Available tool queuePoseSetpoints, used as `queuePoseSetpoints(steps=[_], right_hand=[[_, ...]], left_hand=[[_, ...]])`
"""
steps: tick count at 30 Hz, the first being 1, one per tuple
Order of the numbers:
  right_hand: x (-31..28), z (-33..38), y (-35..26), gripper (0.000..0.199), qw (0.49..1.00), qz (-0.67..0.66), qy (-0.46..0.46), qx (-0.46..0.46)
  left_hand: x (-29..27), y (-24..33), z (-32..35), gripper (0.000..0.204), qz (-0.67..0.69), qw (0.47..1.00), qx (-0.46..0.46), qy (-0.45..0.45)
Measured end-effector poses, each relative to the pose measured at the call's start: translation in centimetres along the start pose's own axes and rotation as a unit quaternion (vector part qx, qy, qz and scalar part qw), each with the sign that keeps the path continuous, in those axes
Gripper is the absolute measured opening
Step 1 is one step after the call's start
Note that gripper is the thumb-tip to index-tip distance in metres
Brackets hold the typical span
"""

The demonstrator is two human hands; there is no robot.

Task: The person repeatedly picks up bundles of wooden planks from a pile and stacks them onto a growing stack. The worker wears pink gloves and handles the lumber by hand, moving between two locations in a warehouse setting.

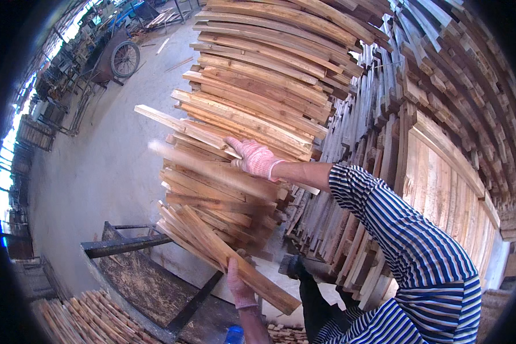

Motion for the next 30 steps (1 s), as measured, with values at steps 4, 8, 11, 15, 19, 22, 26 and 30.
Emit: queuePoseSetpoints(steps=[4,8,11,15,19,22,26,30], right_hand=[[-1.8,-2.4,4.2,0.054,0.989,0.104,0.103,0.005],[-0.5,-0.9,7.6,0.061,0.959,0.201,0.193,0.053],[0.5,-1.0,8.1,0.064,0.959,0.190,0.174,0.119],[-0.7,-2.4,9.5,0.060,0.965,0.183,0.104,0.159],[-1.5,-2.6,10.4,0.058,0.963,0.185,0.096,0.172],[-2.1,-2.7,10.2,0.062,0.974,0.162,0.086,0.135],[-3.4,-4.5,4.7,0.062,0.980,0.110,-0.070,0.148],[-10.3,-1.9,10.4,0.060,0.964,-0.076,-0.212,0.140]], left_hand=[[-2.4,0.4,0.2,0.052,-0.048,0.998,0.032,0.016],[-2.1,1.6,0.1,0.051,-0.036,0.999,0.015,0.014],[0.3,2.3,0.8,0.045,-0.063,0.998,0.018,0.017],[0.7,1.7,2.6,0.037,-0.106,0.990,-0.075,0.046],[2.7,6.1,2.9,0.038,-0.350,0.934,-0.055,0.032],[9.6,20.4,-3.7,0.076,-0.350,0.925,0.129,-0.070],[14.3,35.7,-8.8,0.109,-0.259,0.929,0.237,-0.117],[21.8,20.3,-7.5,0.111,-0.320,0.897,0.246,-0.179]])
Point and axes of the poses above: each hand's wrist, its own z-axis away from the middle knuckle, its own x-axis out of the palm, y = z × x, the point moved 1 cm from there along -z, towards the middle knuckle, and after that the axes turned 2 degrees about -y, right-handed, at the moved point
